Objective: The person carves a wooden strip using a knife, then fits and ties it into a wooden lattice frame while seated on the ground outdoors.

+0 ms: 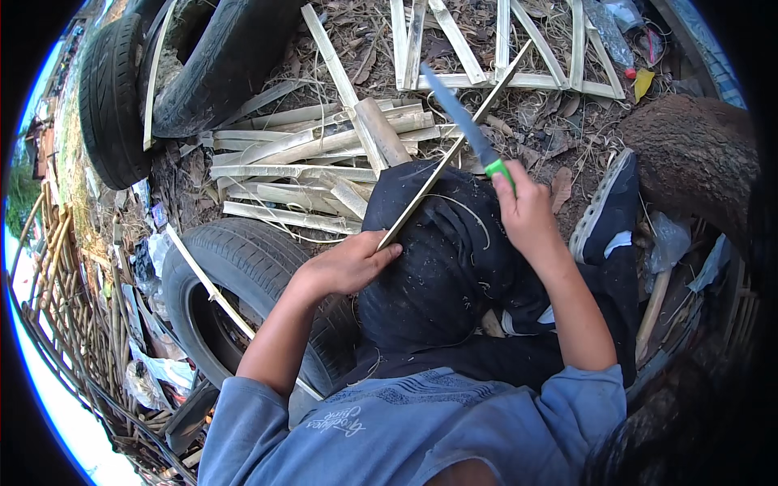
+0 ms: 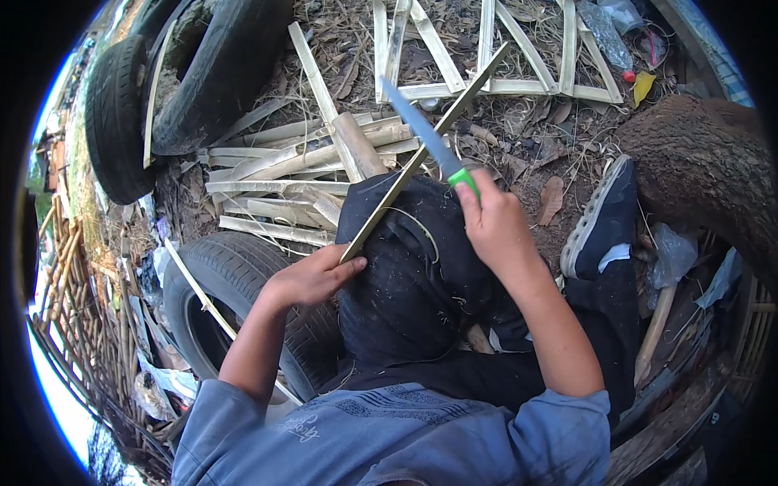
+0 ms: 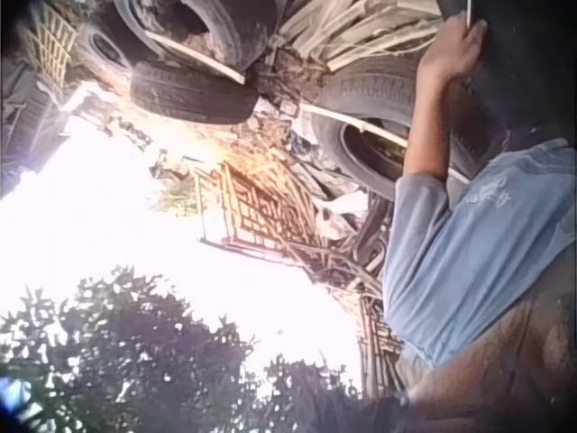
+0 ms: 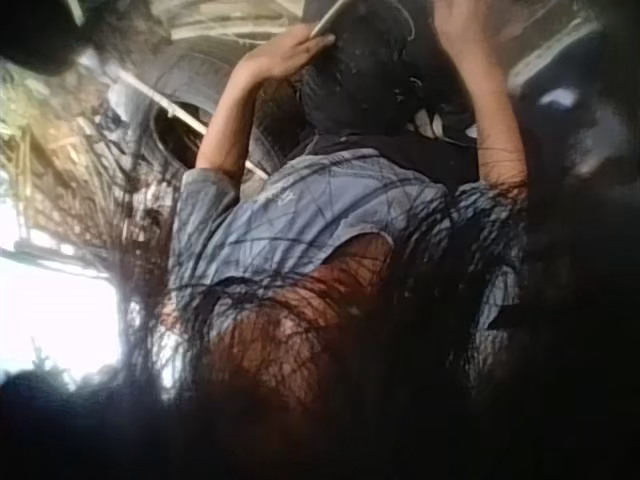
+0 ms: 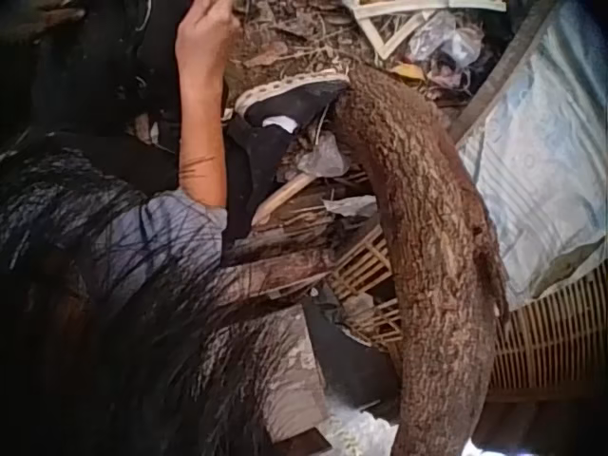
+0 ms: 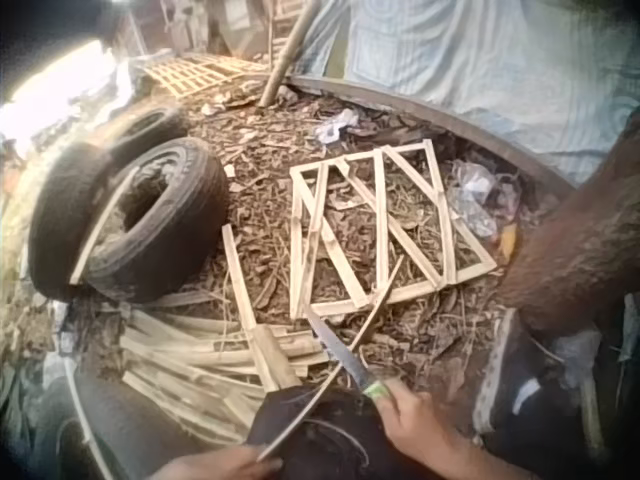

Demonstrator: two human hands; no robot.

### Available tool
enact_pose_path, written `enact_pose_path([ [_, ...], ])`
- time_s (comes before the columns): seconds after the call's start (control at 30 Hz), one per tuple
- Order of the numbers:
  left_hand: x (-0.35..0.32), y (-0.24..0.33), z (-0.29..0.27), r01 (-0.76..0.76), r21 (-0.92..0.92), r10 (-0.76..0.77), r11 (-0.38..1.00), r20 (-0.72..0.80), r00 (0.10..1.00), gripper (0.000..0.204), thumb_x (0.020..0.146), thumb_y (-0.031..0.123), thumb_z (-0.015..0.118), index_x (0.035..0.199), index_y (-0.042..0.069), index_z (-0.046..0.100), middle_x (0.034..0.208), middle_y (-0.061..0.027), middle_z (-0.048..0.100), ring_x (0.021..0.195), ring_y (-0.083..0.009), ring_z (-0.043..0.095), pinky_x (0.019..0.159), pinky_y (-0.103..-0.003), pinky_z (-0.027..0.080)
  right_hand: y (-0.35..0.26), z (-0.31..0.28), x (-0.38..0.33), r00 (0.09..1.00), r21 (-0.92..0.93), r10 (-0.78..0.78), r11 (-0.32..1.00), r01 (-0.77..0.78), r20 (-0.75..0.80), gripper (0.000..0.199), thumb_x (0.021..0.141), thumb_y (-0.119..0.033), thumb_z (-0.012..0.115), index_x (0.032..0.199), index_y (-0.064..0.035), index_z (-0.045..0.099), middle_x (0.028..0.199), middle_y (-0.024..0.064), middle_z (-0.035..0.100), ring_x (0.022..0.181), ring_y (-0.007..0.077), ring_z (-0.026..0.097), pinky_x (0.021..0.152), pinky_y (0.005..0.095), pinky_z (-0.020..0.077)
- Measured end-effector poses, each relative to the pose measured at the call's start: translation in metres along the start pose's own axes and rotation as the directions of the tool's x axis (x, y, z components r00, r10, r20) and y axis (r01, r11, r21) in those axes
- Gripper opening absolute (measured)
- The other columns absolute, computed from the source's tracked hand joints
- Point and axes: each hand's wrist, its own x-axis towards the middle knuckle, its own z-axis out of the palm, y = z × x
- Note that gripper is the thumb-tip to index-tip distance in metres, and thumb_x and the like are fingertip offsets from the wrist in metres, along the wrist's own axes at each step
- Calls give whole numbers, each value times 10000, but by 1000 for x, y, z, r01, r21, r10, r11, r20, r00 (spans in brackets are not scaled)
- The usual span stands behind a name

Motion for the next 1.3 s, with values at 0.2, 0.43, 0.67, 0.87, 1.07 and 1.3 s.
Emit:
enact_pose_path([
  [0.2, -6, 5, -5, 34, -33, -34, 999, -14, 999, 417, 1026, 388, 439, 1036, -8, 568, 786, -117, 553, 798, -208, 565, 742, -359, 459, -12, 10, -7, 997, 37, 6, 999, -9, 82, 180, 985, -204, 517, 987, -29, 555, 673, 233, 603, 673, 449, 616, 558, 499, 440],
  [0.43, -39, 7, -14, 66, 370, 39, 927, -268, 963, 509, 908, 443, 590, 1182, 14, 565, 1010, -219, 663, 1058, -382, 594, 1015, -476, 343, -13, 33, -20, 999, -4, -34, 999, 34, 21, 191, 978, -220, 524, 997, -33, 560, 704, 244, 617, 717, 454, 616, 597, 514, 460],
  [0.67, -107, 2, -31, 192, 418, -82, 888, -266, 961, 595, 873, 538, 624, 1118, -4, 630, 879, -170, 700, 857, -317, 683, 839, -402, 491, -16, 33, -24, 996, -109, 79, 991, -73, 52, 213, 975, -252, 522, 986, -43, 561, 704, 250, 620, 736, 471, 611, 620, 535, 463],
  [0.87, -110, -37, -10, 46, -53, -51, 998, -93, 994, 444, 922, 431, 620, 1041, 10, 699, 791, -175, 695, 746, -289, 689, 691, -384, 507, -13, 35, -26, 999, -31, 40, 999, -39, 28, 218, 981, -234, 511, 983, -25, 571, 712, 255, 618, 738, 469, 613, 612, 513, 458],
  [1.07, -93, -44, 26, -111, 498, 360, 860, -439, 823, 194, 879, 175, 639, 792, 14, 578, 627, -175, 559, 653, -398, 573, 624, -464, 457, -5, 6, -23, 995, 72, 38, 997, -32, -94, 232, 986, -219, 520, 1023, -4, 597, 649, 195, 574, 621, 361, 624, 572, 415, 454],
  [1.3, -49, -59, 40, -124, 535, 468, 836, -577, 669, 174, 875, 155, 650, 884, 24, 536, 702, -156, 558, 696, -376, 578, 649, -460, 458, -17, 4, -45, 989, -36, -115, 993, 112, -95, 186, 970, -198, 538, 998, -24, 595, 683, 236, 599, 686, 435, 623, 579, 466, 454],
])
